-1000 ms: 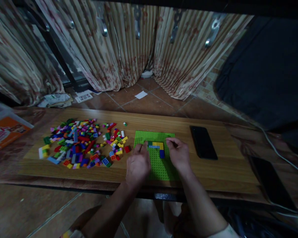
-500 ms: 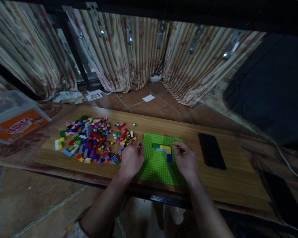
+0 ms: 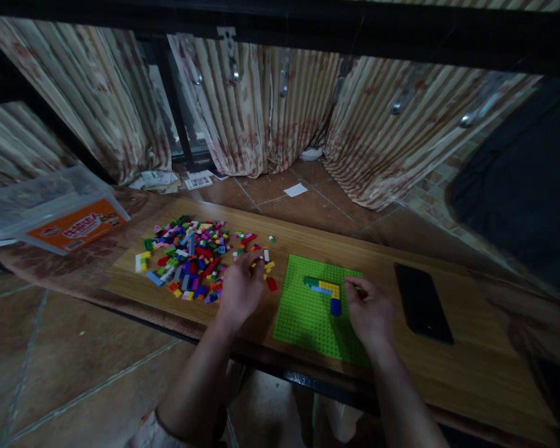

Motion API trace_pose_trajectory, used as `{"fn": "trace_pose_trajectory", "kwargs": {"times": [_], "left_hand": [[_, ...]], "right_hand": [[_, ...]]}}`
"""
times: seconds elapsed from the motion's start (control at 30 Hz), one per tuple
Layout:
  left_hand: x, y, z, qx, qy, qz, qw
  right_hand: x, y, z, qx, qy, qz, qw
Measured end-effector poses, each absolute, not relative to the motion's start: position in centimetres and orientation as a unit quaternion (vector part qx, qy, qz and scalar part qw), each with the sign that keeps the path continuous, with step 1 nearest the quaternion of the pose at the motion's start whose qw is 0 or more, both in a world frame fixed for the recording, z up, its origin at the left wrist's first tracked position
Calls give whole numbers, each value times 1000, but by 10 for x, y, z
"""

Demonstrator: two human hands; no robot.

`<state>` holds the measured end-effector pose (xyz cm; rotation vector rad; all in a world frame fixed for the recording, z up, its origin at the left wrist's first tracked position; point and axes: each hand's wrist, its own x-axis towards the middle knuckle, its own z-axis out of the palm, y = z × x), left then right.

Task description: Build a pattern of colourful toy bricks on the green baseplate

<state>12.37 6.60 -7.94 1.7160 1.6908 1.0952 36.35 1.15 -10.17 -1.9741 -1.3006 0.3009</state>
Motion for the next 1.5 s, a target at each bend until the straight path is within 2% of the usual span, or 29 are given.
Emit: {"fn": "trace_pose_trajectory", "kwargs": {"times": [0.13, 0.27, 0.37, 0.67, 1.03, 1.2, 1.4, 1.5], "left_hand": [[74, 80, -66, 574, 664, 400, 265], [52, 79, -59, 649, 639, 278, 307], [57, 76, -63, 686, 609, 238, 320], [90, 79, -74, 693, 678, 147, 197], [92, 77, -74, 709, 669, 129, 184], [90, 79, -73, 674, 648, 231, 270], [112, 71, -70, 613, 500, 331, 515], [130, 64, -71, 576, 451, 346, 588]], "right_hand": [[358, 10, -101, -760, -502, 103, 398], [351, 9, -104, -744, -501, 121, 425], [346, 8, -107, -732, -503, 130, 441], [337, 6, -110, -715, -522, 155, 439], [331, 9, -109, -690, -537, 154, 460], [318, 6, -106, -663, -559, 181, 464], [283, 2, -101, -589, -604, 276, 460], [275, 5, -100, -574, -585, 311, 481]]}}
